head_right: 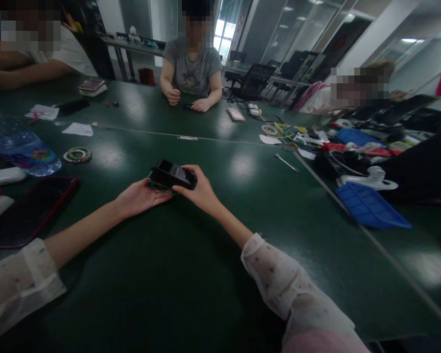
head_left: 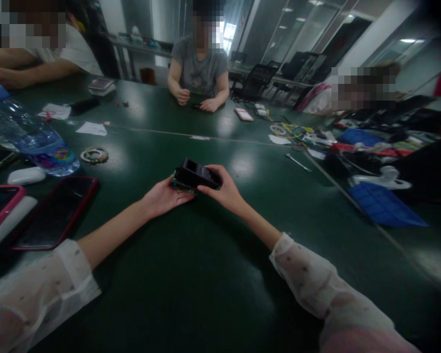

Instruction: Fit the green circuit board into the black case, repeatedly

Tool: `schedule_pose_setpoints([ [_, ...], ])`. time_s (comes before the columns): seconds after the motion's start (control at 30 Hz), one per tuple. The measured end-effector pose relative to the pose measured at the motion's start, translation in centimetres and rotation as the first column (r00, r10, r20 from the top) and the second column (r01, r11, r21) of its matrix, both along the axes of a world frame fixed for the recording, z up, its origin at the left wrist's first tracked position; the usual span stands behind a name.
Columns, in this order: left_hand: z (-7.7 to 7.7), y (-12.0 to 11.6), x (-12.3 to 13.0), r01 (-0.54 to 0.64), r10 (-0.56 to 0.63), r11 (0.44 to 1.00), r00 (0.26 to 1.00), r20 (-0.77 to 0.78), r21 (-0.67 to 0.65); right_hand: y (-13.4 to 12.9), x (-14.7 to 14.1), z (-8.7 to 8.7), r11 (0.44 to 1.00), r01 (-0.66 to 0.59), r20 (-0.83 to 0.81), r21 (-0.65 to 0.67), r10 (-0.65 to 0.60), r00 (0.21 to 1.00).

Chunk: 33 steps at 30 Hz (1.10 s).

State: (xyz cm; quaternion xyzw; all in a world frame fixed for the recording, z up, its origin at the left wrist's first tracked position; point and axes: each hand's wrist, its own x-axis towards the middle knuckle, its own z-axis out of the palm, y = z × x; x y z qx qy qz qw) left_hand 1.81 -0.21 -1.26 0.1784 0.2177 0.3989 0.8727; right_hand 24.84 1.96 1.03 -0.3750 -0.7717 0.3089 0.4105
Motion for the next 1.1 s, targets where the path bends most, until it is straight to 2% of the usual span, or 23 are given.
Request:
schedule_pose_setpoints([
  [0.23, 0.2, -0.1, 0.2, -0.019, 0.018, 1.000, 0.997, -0.076, -0.008, -0.1, -0.5, -1.0, 1.000, -0.032, -0.021, 0.000, 0.032, 0.999],
  [0.37, 0.3, -0.1, 0.3, -0.024, 0.023, 1.000, 0.998, -0.058, -0.021, -0.4, -0.8, -1.6, 0.997, -0.081, -0.001, -0.001, 0.081, 0.997],
  [0.7, 1.4, -0.9, 0.6, -0.084, 0.081, 0.996, 0.990, -0.118, -0.021, -0.8, -1.0, -2.2, 0.998, -0.063, 0.045, 0.022, 0.062, 0.997],
  [1.1, 0.4, -0.2, 0.3, -0.046, 0.042, 0.999, 0.989, -0.143, -0.024, -0.8, -1.2, -2.9, 0.998, -0.054, 0.041, 0.014, 0.054, 0.998],
])
